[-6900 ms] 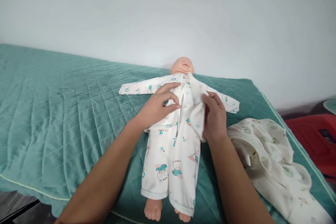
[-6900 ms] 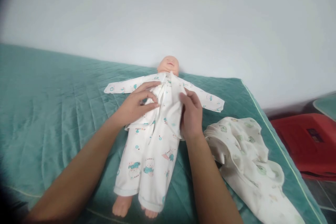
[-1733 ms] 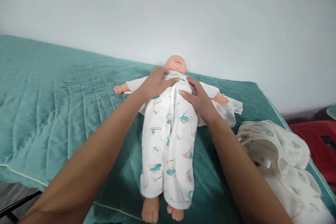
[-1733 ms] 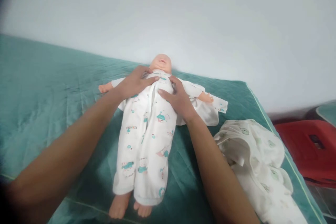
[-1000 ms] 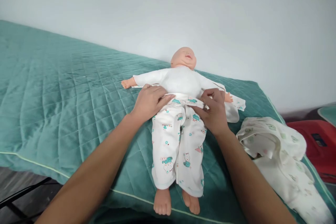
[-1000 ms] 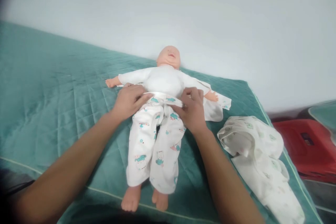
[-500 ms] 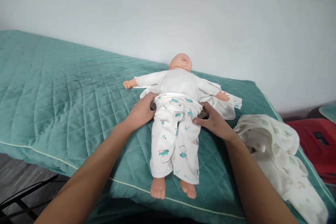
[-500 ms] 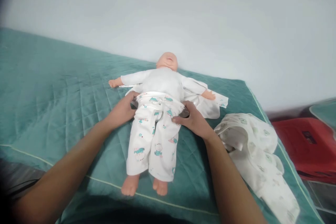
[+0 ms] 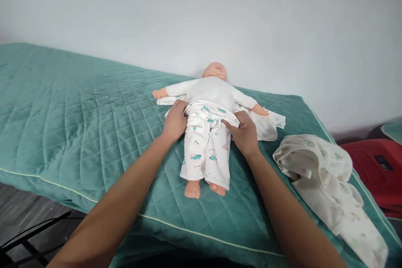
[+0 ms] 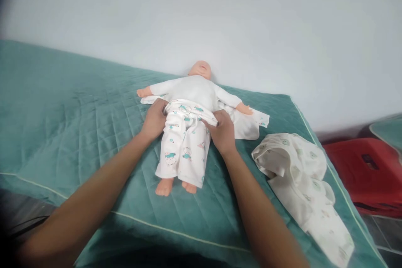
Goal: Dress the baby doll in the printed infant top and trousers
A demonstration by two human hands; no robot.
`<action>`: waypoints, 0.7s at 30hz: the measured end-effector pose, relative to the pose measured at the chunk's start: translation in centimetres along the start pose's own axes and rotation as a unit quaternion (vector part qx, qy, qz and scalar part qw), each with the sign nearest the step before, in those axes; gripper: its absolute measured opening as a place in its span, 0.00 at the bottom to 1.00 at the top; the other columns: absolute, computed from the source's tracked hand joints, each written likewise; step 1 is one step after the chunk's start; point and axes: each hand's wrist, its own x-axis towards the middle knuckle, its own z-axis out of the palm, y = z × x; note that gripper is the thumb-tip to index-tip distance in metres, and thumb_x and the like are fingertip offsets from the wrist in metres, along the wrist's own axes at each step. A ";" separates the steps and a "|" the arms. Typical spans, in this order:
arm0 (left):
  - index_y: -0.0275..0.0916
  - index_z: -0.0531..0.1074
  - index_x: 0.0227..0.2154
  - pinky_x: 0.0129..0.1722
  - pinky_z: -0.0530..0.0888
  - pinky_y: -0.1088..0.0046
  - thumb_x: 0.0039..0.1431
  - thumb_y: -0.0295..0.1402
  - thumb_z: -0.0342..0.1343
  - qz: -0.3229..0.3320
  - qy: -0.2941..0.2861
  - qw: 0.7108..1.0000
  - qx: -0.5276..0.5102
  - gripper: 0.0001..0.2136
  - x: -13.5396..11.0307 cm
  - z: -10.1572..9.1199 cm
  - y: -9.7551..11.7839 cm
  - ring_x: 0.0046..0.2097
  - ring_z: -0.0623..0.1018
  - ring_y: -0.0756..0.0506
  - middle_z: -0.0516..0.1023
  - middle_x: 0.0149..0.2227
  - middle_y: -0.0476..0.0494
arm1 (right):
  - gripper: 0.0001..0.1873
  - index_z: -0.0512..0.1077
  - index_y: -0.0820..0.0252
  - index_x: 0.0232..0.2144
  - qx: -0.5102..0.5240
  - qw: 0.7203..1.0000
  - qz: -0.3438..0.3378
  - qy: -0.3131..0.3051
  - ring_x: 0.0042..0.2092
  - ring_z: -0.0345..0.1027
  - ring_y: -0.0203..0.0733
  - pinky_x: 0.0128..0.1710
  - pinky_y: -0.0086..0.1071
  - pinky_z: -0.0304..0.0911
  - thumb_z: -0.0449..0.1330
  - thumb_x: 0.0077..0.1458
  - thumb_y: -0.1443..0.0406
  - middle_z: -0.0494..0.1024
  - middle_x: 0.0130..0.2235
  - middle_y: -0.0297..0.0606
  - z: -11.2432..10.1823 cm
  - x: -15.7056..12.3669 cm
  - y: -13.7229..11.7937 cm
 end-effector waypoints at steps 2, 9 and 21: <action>0.42 0.62 0.28 0.41 0.69 0.69 0.52 0.25 0.50 0.008 0.004 1.000 -0.008 0.05 -0.8 -0.4 0.1 0.41 0.71 0.45 0.71 0.37 0.46 | 0.11 0.69 0.54 0.26 -0.032 0.998 -0.052 0.010 0.42 0.66 0.48 0.45 0.42 0.63 0.64 0.54 0.57 0.73 0.36 0.38 0.1 -0.1 0.1; 0.42 0.65 0.27 0.43 0.70 0.66 0.49 0.24 0.50 0.032 -0.075 0.995 -0.066 0.05 -6.1 -2.9 0.7 0.42 0.72 0.45 0.73 0.40 0.45 | 0.09 0.64 0.54 0.22 -0.034 0.999 0.007 -0.038 0.33 0.62 0.42 0.34 0.34 0.57 0.60 0.50 0.62 0.67 0.25 0.31 -0.1 0.0 0.5; 0.42 0.68 0.34 0.42 0.72 0.68 0.51 0.28 0.53 -0.019 -0.131 0.980 -0.147 0.07 -6.9 -3.8 1.6 0.39 0.72 0.46 0.74 0.36 0.50 | 0.25 0.65 0.54 0.43 0.100 0.982 0.095 -0.129 0.38 0.65 0.42 0.38 0.34 0.64 0.69 0.49 0.51 0.72 0.38 0.32 -1.8 -5.9 -2.9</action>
